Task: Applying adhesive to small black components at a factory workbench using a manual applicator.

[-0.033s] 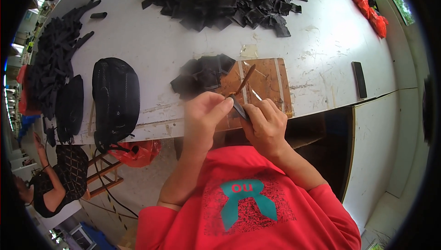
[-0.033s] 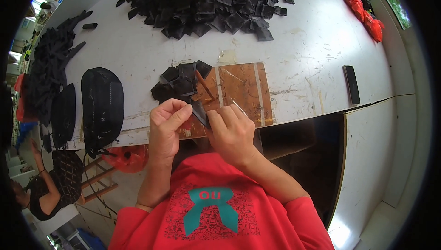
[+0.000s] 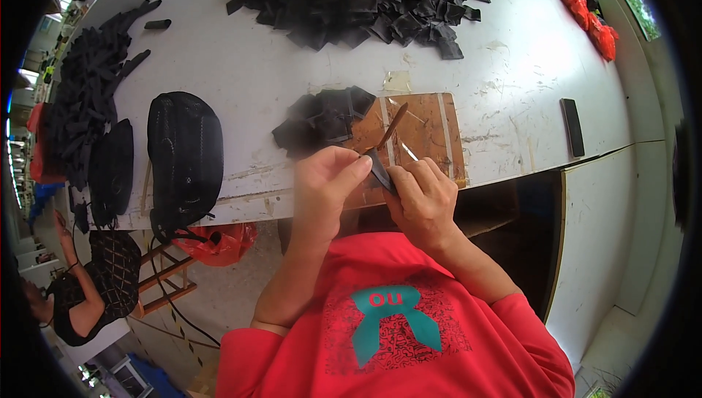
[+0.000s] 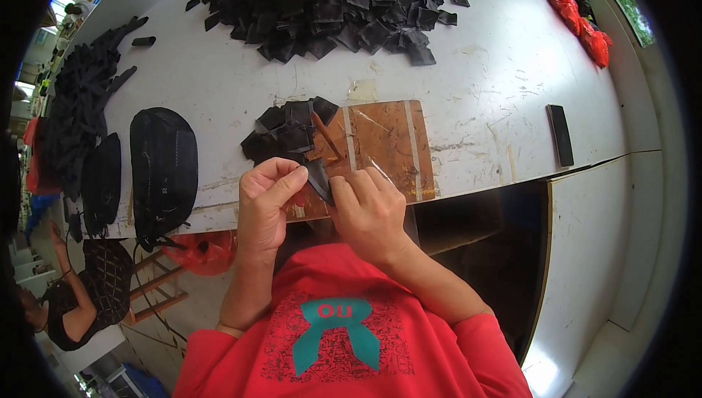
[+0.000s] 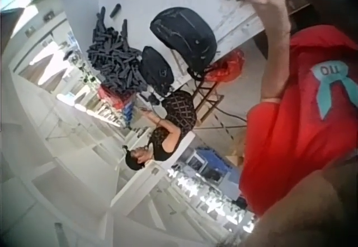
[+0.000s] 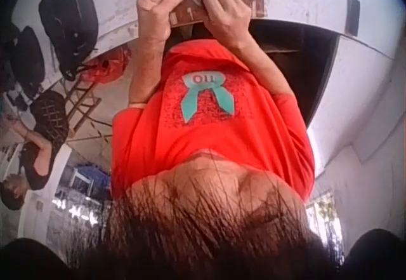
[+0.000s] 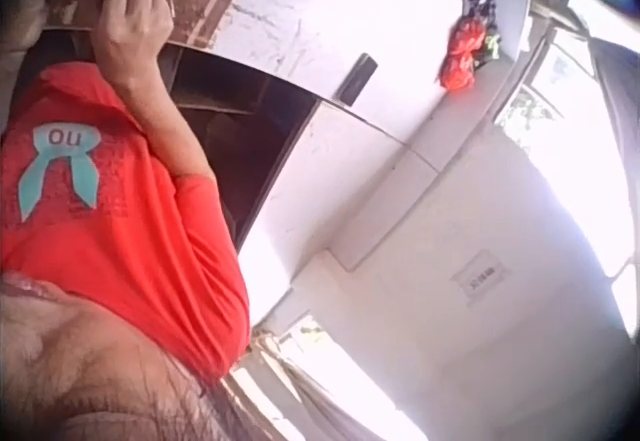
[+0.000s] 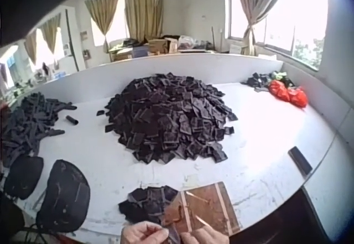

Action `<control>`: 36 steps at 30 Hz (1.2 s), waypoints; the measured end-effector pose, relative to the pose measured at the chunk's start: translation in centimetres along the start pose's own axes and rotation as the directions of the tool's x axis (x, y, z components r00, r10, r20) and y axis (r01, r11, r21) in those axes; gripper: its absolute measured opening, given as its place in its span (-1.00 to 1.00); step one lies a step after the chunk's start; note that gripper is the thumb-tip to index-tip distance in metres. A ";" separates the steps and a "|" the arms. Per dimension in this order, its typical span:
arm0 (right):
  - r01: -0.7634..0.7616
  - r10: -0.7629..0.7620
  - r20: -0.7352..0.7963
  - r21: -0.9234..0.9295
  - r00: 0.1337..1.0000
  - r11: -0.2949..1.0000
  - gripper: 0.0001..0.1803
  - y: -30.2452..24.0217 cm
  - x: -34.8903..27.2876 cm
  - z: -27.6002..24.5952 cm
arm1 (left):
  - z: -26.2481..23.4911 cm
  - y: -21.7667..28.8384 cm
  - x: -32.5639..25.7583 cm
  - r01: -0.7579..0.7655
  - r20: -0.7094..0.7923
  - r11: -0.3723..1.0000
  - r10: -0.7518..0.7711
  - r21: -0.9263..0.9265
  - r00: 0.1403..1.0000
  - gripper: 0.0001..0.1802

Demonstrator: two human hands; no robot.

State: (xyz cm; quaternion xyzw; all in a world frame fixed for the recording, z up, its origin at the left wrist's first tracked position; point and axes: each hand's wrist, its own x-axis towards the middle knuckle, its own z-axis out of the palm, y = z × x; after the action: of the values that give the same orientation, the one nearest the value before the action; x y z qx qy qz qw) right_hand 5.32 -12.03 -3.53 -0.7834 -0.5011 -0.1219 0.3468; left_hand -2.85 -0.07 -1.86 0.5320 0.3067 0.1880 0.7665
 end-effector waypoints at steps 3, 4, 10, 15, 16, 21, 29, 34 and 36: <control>-0.005 0.006 0.070 -0.005 0.997 1.000 -0.73 0.1 -0.3 -0.1 | 0.0 -0.1 0.2 0.048 0.022 0.998 -0.047 -0.050 0.999 -0.88; -0.004 0.004 0.071 -0.003 0.998 1.000 -0.73 0.0 -0.1 -0.2 | -0.1 0.0 0.1 0.084 0.037 0.993 -0.082 -0.080 0.996 -0.88; -0.262 0.248 0.086 0.386 0.965 0.885 -0.68 -1.2 1.7 -1.9 | -0.6 -0.3 0.1 0.011 0.102 1.000 -0.013 0.016 0.995 -0.85; -0.226 0.228 0.055 0.476 0.972 0.850 -0.85 -1.0 1.9 -2.1 | -0.9 0.4 0.1 0.003 0.241 0.999 -0.014 0.048 0.970 -0.89; -0.215 0.205 0.074 0.469 0.976 0.856 -0.86 -1.0 1.8 -2.2 | -0.9 0.7 -0.1 0.039 0.251 0.998 -0.052 0.057 0.967 -0.90; -0.031 0.035 -0.044 0.106 0.998 0.994 -0.83 -1.0 1.5 -0.6 | 0.6 -0.8 -0.8 -0.255 0.151 0.860 0.209 0.442 0.966 -0.97; -0.595 0.495 0.376 0.681 0.784 0.426 -0.94 0.3 1.5 -0.4 | 0.0 -1.1 0.1 0.308 0.363 0.753 -0.099 -0.581 0.927 -0.77; -0.536 0.198 0.809 0.528 0.554 -0.659 -0.88 0.5 1.9 -1.6 | 1.8 -0.9 -0.3 -0.228 -0.031 0.973 0.229 0.026 0.973 -0.84; -0.604 0.270 0.778 0.615 0.567 -0.506 -0.85 0.4 2.7 -2.1 | 2.7 -0.1 -0.3 -0.294 -0.130 0.942 0.316 0.161 0.940 -0.88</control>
State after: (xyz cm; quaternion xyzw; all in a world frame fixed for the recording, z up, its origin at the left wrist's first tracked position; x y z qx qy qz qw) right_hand 7.26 -11.67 -0.72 -0.3623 -0.0181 0.5572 0.7469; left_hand -1.27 -2.18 -1.21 0.6092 0.2908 0.3234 0.6631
